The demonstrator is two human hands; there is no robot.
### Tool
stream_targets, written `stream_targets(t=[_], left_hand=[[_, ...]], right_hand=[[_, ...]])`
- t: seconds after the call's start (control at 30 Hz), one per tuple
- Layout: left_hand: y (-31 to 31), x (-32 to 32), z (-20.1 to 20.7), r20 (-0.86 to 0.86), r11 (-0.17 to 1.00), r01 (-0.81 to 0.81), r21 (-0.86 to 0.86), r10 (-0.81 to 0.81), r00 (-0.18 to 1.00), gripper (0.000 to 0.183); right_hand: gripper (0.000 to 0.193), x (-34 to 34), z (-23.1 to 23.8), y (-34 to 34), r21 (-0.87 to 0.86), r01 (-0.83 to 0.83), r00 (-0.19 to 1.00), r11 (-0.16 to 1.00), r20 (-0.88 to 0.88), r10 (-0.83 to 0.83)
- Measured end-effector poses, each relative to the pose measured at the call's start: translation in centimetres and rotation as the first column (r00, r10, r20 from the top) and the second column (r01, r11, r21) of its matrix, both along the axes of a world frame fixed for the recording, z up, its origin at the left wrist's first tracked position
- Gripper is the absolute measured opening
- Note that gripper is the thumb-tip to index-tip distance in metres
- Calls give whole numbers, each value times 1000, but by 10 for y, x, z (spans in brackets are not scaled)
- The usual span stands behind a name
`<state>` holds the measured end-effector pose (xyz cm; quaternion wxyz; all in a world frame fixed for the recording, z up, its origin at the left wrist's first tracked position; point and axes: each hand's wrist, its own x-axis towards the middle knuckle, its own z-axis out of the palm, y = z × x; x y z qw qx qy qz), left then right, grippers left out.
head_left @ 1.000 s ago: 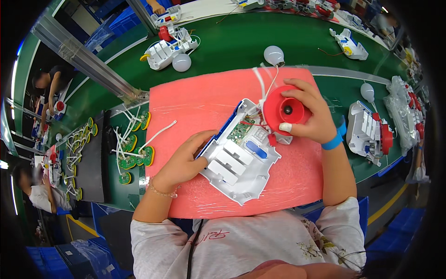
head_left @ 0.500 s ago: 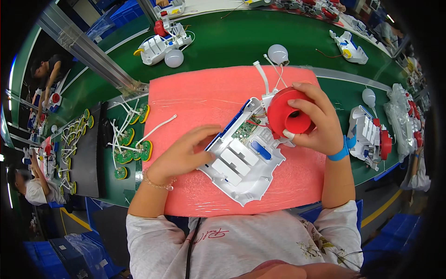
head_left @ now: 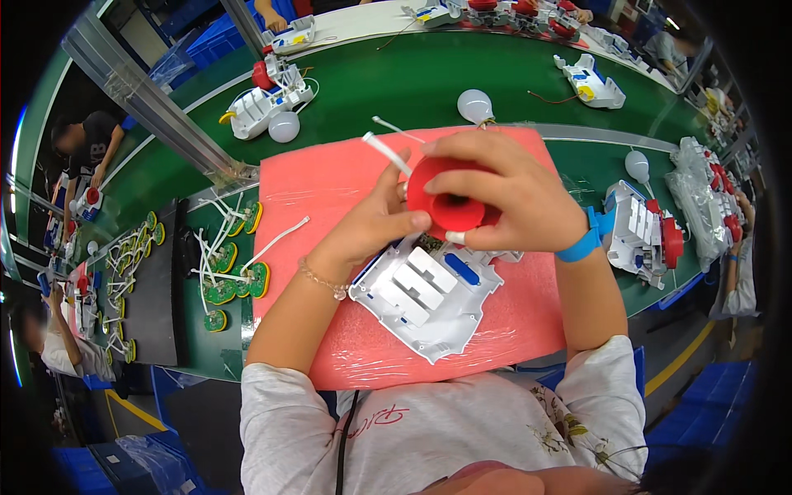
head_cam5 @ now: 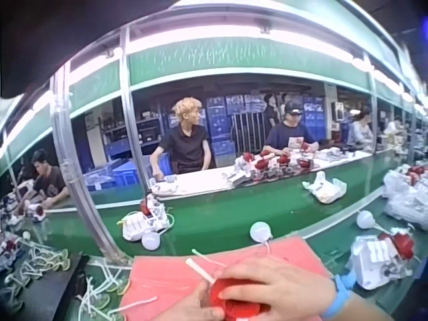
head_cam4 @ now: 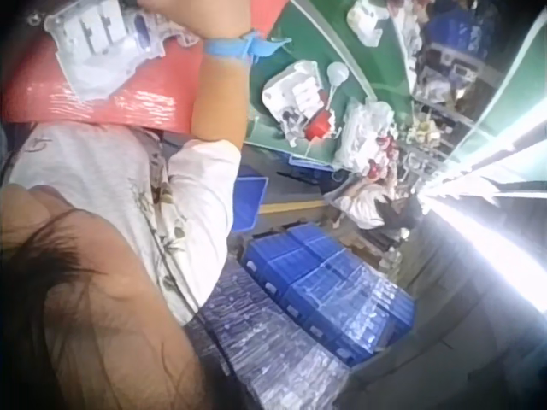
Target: The person assembles a white and red electronic device on a pink foam pad. They connect wires to a circuit board, insert a red plastic housing, and attach a light bulb. The person then places the assembled unit onto a green conveyor belt and retrieves another unit to continue the process.
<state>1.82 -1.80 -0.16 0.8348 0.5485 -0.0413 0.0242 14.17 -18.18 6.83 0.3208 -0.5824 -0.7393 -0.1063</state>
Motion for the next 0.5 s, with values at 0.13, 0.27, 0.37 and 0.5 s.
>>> stream_targets(t=[0.13,0.27,0.37,0.5], left_hand=[[-8,-4,4,-58,988,-90,-124,84,995,60],[-6,-2,2,-102,946,-310,-93,300,948,38],[-1,-1,-3,-83,923,-365,-124,357,930,35],[-1,1,-8,-82,907,-371,-199,361,929,36]], right_hand=[[46,3,-10,9,126,27,999,992,-24,-24],[49,12,-42,19,189,224,833,956,-547,-86],[50,24,-73,23,-19,40,434,999,-900,-35],[45,12,-96,36,-156,-13,369,988,-919,-140]])
